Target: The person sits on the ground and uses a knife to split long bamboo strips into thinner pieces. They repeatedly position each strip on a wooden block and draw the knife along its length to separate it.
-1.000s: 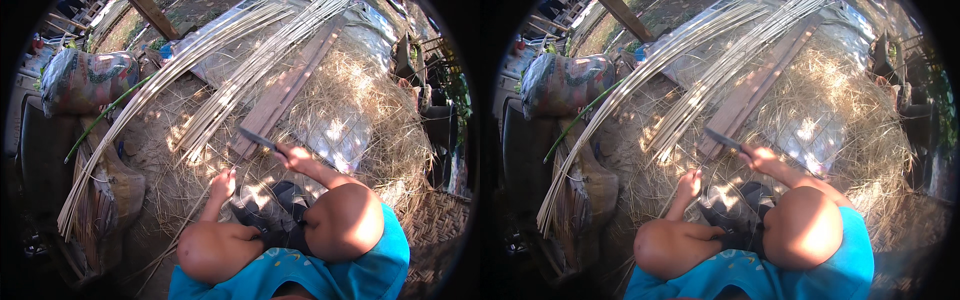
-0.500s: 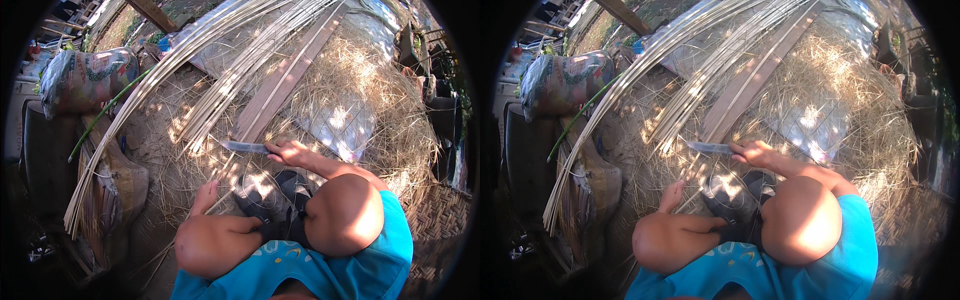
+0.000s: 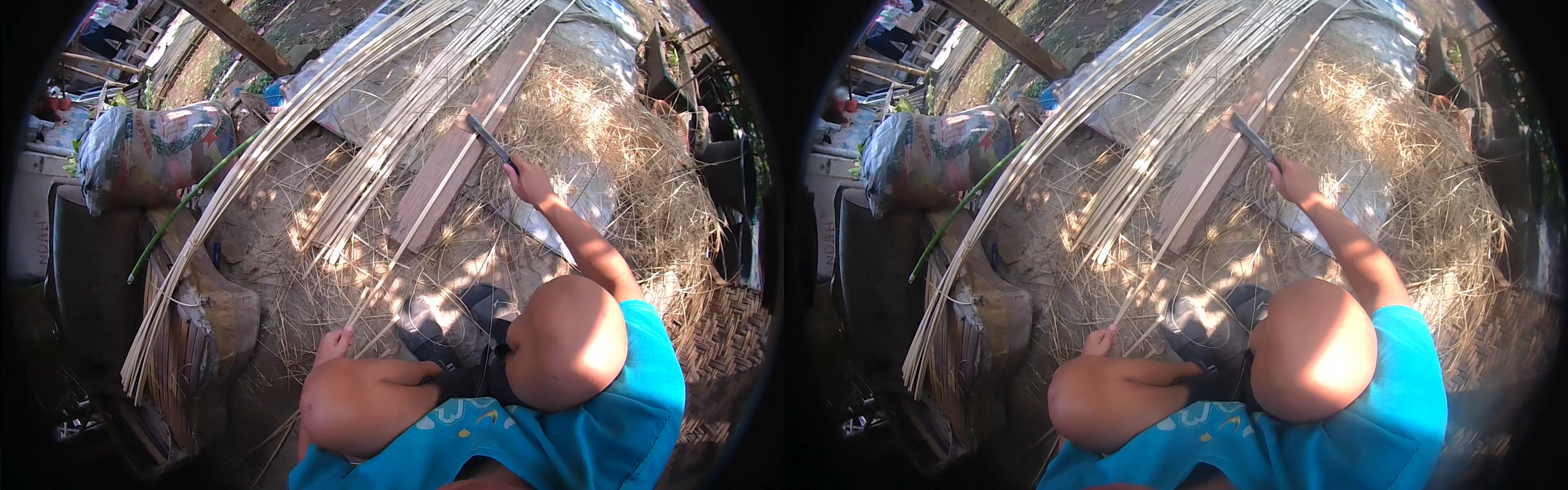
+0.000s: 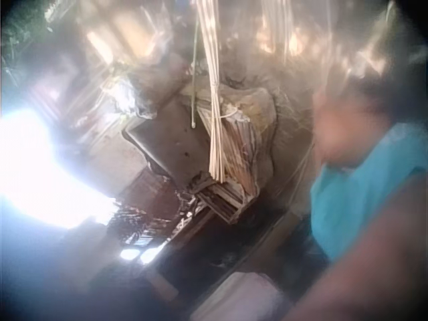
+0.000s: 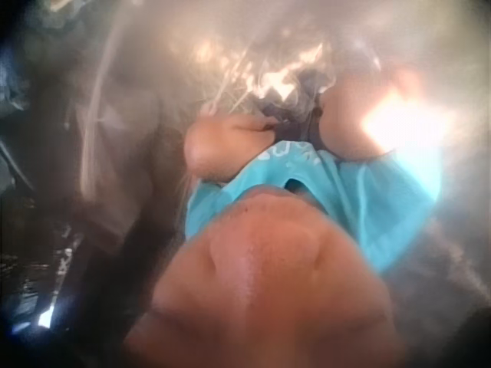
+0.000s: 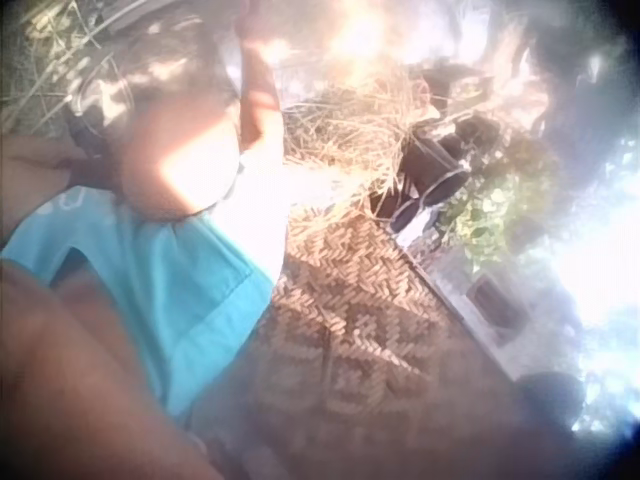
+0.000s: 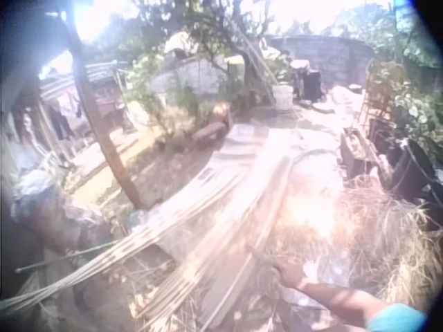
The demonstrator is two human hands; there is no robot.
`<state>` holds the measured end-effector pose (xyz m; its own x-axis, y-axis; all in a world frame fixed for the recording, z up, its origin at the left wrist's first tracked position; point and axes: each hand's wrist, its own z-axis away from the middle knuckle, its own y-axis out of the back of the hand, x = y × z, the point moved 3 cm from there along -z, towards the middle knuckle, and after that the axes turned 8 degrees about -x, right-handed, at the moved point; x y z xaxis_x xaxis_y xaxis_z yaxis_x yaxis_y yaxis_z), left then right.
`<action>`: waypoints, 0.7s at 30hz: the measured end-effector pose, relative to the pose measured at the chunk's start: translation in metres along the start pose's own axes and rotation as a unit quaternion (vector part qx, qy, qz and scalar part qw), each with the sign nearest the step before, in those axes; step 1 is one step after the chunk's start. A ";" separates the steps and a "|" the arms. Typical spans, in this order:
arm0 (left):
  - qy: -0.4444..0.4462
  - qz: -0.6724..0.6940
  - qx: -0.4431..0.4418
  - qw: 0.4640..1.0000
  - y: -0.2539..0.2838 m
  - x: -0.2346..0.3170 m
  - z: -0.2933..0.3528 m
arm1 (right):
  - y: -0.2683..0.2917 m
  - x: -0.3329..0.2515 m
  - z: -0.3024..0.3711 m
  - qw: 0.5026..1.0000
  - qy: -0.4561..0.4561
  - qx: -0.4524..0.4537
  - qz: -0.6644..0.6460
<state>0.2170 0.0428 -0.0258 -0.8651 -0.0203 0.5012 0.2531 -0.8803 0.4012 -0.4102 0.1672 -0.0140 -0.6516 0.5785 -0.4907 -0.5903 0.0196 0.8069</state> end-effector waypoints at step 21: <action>-0.079 -0.288 0.131 0.946 -0.019 0.119 -0.032 | -0.009 0.006 0.002 0.989 0.128 0.045 0.056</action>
<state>0.0957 0.0420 0.0020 -0.8224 0.5149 0.2420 -0.1236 -0.5770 0.8073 -0.4077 0.1721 -0.0239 -0.8161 0.3563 -0.4550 -0.4709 0.0463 0.8810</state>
